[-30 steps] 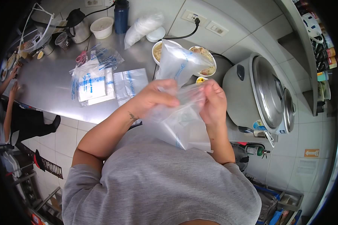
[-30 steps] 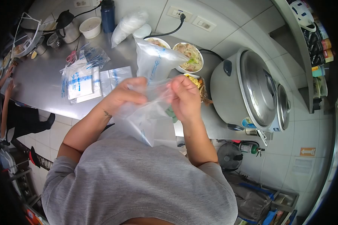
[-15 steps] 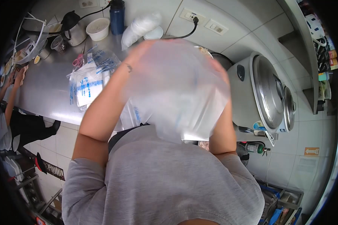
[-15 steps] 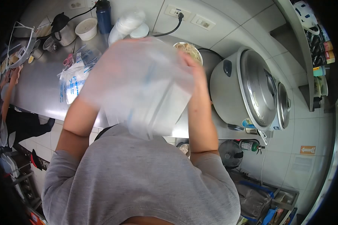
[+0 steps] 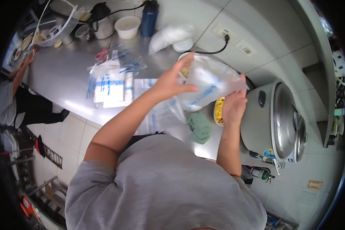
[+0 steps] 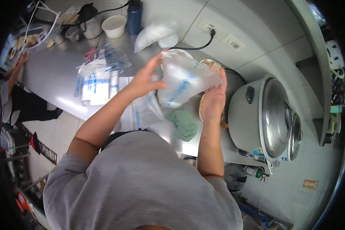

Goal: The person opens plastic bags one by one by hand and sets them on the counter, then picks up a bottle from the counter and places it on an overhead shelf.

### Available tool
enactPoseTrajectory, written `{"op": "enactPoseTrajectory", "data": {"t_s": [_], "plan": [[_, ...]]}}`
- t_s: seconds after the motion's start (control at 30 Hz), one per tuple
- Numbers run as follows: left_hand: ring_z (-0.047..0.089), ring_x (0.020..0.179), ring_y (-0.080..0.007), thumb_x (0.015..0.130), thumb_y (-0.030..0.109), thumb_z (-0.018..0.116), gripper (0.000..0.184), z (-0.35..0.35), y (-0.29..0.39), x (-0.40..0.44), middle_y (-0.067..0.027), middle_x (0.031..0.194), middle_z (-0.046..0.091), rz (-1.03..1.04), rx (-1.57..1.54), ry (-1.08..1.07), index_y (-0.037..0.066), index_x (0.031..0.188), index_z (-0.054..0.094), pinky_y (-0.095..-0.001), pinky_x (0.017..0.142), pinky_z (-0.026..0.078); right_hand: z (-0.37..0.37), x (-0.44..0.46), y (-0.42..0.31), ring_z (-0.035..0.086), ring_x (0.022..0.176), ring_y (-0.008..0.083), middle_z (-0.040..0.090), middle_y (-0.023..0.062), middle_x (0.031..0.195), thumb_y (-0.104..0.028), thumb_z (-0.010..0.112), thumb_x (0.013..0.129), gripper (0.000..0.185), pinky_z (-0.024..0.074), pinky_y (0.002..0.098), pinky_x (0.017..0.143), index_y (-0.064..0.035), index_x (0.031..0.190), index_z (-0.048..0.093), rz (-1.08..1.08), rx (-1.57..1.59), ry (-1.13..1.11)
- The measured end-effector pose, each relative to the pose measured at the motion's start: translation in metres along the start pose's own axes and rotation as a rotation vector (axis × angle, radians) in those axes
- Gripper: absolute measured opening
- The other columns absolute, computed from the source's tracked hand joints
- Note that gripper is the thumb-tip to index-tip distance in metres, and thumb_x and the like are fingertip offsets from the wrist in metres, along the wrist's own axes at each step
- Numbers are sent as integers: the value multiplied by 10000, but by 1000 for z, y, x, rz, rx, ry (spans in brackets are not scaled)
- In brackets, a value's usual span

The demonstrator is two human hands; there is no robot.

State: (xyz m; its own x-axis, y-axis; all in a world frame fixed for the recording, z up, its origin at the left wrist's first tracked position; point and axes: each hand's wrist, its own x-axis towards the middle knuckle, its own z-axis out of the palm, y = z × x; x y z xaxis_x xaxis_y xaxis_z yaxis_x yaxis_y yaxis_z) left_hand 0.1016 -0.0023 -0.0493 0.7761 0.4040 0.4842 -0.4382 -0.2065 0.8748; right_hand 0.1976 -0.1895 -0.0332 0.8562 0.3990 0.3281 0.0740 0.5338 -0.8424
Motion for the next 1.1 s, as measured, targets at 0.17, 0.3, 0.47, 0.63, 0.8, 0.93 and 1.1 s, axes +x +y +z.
{"op": "enactPoseTrajectory", "data": {"t_s": [0.17, 0.3, 0.47, 0.63, 0.8, 0.93, 1.1], "plan": [[603, 972, -313, 596, 429, 798, 809, 25, -24, -11, -153, 1043, 633, -327, 226, -292, 76, 1244, 468, -372, 855, 455, -18, -24, 71, 548, 967, 195, 571, 77, 1082, -417, 695, 768, 586, 427, 310, 858, -34, 1167, 501, -5, -350, 36], [602, 968, -325, 578, 440, 804, 826, 31, -60, -41, -164, 1035, 632, -352, 271, -274, 52, 1229, 476, -379, 839, 465, -45, -43, 98, 567, 825, 189, 610, 70, 907, -404, 668, 797, 438, 451, 329, 751, -17, 974, 564, 37, -603, -5], [633, 873, -270, 709, 435, 724, 690, 16, -62, -62, -151, 1069, 620, -227, 274, -178, 29, 1213, 484, -345, 792, 477, -56, -68, 99, 550, 935, 221, 576, 117, 1029, -289, 646, 832, 411, 438, 351, 829, 20, 1070, 515, 90, -611, -59], [632, 773, -183, 937, 356, 473, 450, -9, -9, -83, -152, 1157, 573, -326, -296, -1, -17, 1189, 469, -309, 771, 471, -38, -110, 35, 502, 1093, 239, 508, 129, 1183, -82, 676, 780, 524, 391, 371, 942, 8, 1232, 427, 40, -569, 196], [625, 773, -146, 924, 350, 492, 440, 16, 46, -79, -151, 1147, 576, -25, -467, -93, -17, 1167, 487, -288, 805, 460, 35, -90, -29, 546, 968, 140, 571, 66, 1063, -59, 736, 722, 455, 433, 278, 843, -19, 1113, 507, 115, -683, -409], [612, 797, -122, 842, 185, 648, 404, 14, 66, -84, -118, 1071, 621, -57, -534, -122, -6, 1165, 499, -278, 822, 460, 22, -94, -31, 577, 823, 119, 618, 42, 878, -43, 716, 736, 261, 461, 268, 746, -21, 957, 579, 541, -432, -384], [601, 767, -105, 761, 88, 712, 329, 27, 77, -94, -64, 925, 650, -165, -215, -377, 36, 1066, 596, -243, 734, 471, 16, -96, -84, 590, 718, 133, 626, 50, 772, -19, 667, 787, 91, 470, 261, 668, -10, 862, 616, 321, -942, -584]]}}
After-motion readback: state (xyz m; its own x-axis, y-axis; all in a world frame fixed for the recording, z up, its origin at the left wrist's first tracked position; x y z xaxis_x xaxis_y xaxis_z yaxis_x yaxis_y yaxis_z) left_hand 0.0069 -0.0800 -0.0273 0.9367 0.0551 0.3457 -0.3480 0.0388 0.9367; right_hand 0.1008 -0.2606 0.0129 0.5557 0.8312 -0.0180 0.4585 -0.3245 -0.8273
